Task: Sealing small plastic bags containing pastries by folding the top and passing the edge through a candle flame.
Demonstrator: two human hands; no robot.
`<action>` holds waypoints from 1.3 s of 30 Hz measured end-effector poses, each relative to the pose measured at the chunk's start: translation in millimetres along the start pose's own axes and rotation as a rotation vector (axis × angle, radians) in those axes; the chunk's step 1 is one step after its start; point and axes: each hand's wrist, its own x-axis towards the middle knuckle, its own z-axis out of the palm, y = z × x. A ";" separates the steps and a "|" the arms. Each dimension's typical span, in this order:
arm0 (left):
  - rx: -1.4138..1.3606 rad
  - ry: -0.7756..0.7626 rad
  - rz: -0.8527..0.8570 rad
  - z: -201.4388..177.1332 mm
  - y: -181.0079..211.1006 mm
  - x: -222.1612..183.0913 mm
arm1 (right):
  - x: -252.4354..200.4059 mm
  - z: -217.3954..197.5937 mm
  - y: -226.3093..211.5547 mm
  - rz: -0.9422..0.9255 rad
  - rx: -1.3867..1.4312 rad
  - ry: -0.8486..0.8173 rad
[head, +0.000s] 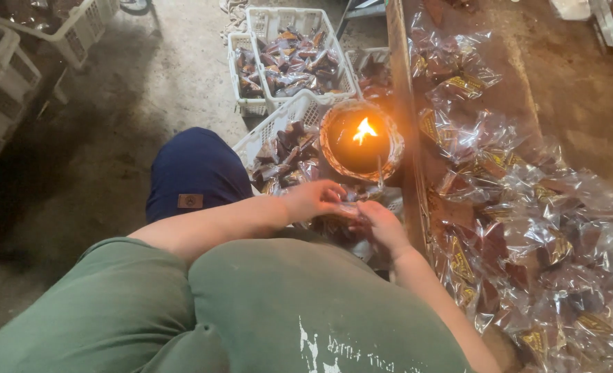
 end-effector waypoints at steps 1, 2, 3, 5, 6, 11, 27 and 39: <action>-0.003 0.002 0.001 4.7 -15.9 9.5 | -2.3 4.8 -3.3 0.000 -0.004 0.000; 0.215 -0.117 0.019 10.7 -32.7 17.5 | -5.8 9.5 -5.2 0.032 0.154 -0.031; 0.434 -0.235 0.036 16.9 -49.4 25.6 | -9.2 14.0 -7.1 0.064 0.313 -0.061; 0.432 -0.249 -0.006 13.7 -57.5 31.5 | -5.0 16.0 -26.3 0.005 0.424 -0.027; 0.433 -0.269 -0.047 11.4 -61.5 34.3 | -3.2 17.5 -35.2 -0.055 0.541 0.013; 0.205 -0.329 -0.092 -17.1 -24.0 8.8 | -37.8 64.0 -31.6 -0.058 0.150 -0.039; -0.026 -0.279 -0.302 -44.5 -79.8 41.0 | 18.9 69.9 -87.1 -0.020 -0.192 0.338; -0.738 -0.382 -0.130 -36.6 -96.9 46.0 | -26.1 105.6 -73.6 0.130 -0.579 0.166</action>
